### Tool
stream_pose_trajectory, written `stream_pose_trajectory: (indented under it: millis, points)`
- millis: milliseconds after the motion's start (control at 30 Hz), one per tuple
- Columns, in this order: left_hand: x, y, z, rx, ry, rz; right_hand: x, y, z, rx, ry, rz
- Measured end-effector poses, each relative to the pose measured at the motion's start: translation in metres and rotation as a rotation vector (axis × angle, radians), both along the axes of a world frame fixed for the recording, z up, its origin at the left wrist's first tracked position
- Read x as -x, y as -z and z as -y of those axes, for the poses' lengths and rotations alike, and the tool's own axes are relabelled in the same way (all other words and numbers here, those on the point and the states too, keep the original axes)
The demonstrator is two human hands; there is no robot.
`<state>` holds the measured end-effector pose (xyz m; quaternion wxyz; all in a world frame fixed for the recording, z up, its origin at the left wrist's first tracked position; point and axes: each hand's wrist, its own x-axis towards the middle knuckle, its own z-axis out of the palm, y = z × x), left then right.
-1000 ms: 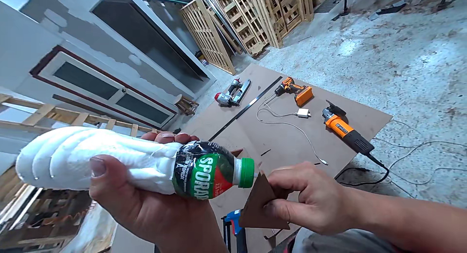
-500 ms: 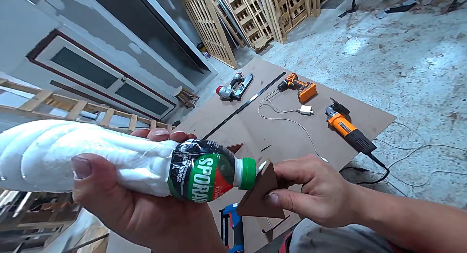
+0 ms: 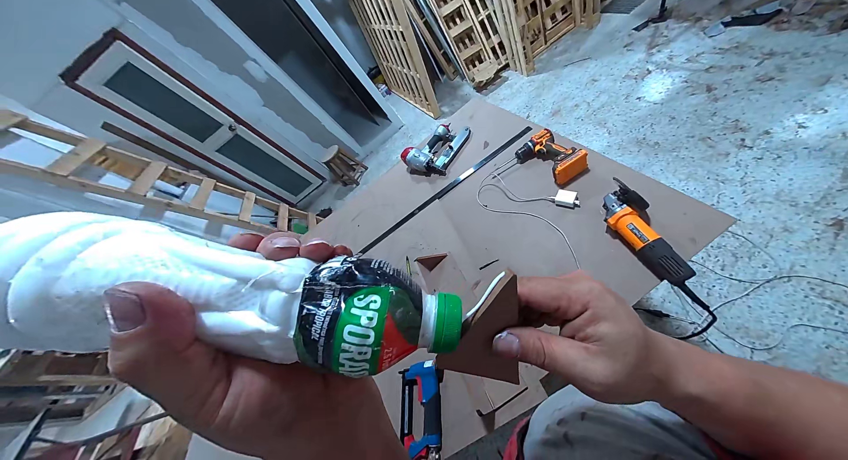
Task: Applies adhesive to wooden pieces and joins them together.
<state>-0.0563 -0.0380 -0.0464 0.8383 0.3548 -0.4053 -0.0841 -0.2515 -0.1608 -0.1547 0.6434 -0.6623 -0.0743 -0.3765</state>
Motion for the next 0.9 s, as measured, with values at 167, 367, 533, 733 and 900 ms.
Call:
stream_pose_trajectory:
  millis: [167,367,533,733,900]
  points:
    - [-0.002,-0.003,-0.004,-0.004,-0.015,0.020,-0.003,-0.001,-0.001,-0.014,0.001,0.004]
    - [-0.005,-0.003,-0.010,0.022,0.024,0.001,-0.003,-0.004,0.000,-0.069,-0.002,0.014]
    - [-0.011,-0.003,-0.014,0.014,-0.031,0.015,-0.004,-0.004,-0.001,-0.110,-0.004,0.021]
    - [-0.003,-0.005,-0.013,0.070,-0.081,-0.033,-0.007,-0.001,-0.008,-0.419,-0.155,0.001]
    - [-0.006,-0.005,-0.016,0.101,-0.095,-0.029,-0.008,-0.001,-0.014,-0.725,-0.315,-0.029]
